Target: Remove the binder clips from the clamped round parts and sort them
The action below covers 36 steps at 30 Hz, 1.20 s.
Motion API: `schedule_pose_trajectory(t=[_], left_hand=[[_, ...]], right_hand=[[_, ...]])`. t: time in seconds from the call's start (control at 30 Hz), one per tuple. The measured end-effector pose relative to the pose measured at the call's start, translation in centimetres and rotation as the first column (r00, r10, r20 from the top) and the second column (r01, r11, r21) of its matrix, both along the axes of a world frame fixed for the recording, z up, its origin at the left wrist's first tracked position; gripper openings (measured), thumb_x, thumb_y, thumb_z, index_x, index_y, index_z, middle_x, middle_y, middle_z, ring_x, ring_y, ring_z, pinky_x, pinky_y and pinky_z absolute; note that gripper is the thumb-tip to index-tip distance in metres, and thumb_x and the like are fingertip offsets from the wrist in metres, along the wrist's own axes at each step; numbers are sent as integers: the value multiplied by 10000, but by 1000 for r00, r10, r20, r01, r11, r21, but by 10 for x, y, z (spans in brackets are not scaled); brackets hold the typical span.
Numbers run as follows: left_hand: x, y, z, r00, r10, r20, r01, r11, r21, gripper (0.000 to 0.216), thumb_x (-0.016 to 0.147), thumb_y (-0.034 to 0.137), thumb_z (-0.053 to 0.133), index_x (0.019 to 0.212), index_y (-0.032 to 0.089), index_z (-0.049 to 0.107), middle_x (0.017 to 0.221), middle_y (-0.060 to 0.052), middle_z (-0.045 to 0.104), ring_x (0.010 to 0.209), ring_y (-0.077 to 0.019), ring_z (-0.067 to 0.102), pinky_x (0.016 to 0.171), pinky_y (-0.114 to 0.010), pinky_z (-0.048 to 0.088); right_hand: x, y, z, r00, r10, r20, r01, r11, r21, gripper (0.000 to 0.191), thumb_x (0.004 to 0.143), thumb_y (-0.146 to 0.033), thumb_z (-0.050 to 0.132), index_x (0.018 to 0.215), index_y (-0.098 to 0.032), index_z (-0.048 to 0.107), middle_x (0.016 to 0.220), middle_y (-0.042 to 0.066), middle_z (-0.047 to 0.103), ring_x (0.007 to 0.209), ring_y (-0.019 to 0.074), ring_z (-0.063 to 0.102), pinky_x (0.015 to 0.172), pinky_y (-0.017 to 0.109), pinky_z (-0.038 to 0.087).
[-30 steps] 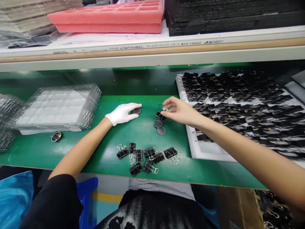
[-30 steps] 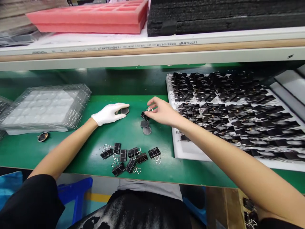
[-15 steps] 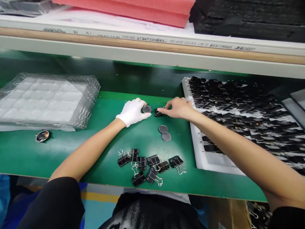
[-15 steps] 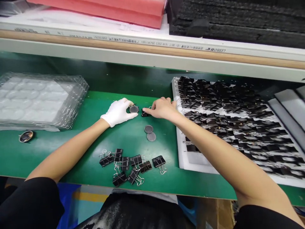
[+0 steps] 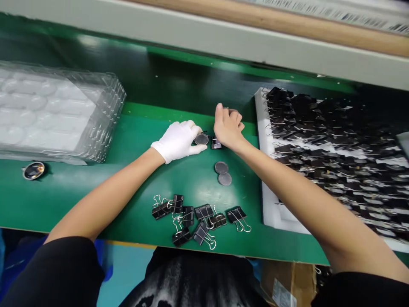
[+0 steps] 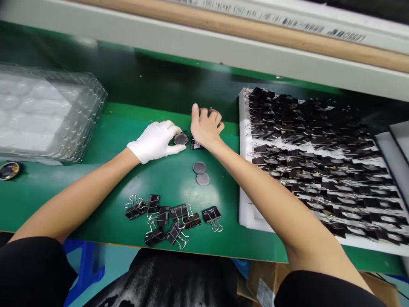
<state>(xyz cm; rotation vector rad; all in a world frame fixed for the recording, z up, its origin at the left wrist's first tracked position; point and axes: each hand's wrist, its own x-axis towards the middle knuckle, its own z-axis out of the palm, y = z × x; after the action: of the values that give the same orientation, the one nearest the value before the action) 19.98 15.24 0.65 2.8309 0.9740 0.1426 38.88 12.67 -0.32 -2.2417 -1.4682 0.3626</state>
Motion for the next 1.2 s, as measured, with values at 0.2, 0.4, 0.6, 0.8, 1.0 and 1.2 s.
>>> schedule_pose_trajectory(t=[0.2,0.4,0.6,0.8,1.0,1.2], left_hand=[[9,-3,1,1000,-7,0,7,998,-65,521,969,555,632,1298,152,664,1214,-149,687,1133,-349,668,904,-400,450],[11,-6,1,1000,28,0,-28,997,-73,498,948,519,657,1272,141,675,1204,-156,685,1119,-346,669,915,-408,455],[16,-10,4,999,-10,-30,8,998,-63,463,974,527,621,1200,129,688,1172,-162,675,1101,-357,668,901,-420,465],[24,-12,4,999,24,-30,-27,994,-103,489,964,530,654,1254,136,667,1227,-168,638,1077,-351,669,913,-433,474],[23,-11,2,1000,20,-8,-21,993,-118,497,964,544,663,1276,158,665,1238,-157,638,1100,-354,666,939,-436,471],[23,-10,0,1000,24,-5,-25,996,-89,492,956,572,663,1236,168,685,1225,-151,663,1089,-354,676,944,-442,471]], right_hand=[[11,2,-10,999,-29,14,29,999,16,749,1060,-622,-52,1524,-331,458,1583,176,404,1561,367,283,1189,723,272],[19,7,-22,997,3,71,-4,1000,11,704,1068,-620,-9,1556,-352,423,1575,173,400,1547,376,302,1168,724,302],[18,5,-21,997,-3,80,3,1000,-6,709,1073,-608,-33,1550,-352,425,1585,171,390,1554,386,284,1157,742,293],[23,8,-29,999,10,51,-12,999,42,733,1073,-623,-39,1525,-326,456,1569,182,390,1560,411,255,1150,770,274],[25,13,-36,995,14,94,-19,999,48,790,1052,-666,-67,1495,-309,481,1536,193,409,1551,421,274,1141,789,274],[10,12,-17,988,-144,-60,146,989,26,754,1065,-657,24,1420,-244,546,1530,217,457,1559,417,275,1181,789,201]])
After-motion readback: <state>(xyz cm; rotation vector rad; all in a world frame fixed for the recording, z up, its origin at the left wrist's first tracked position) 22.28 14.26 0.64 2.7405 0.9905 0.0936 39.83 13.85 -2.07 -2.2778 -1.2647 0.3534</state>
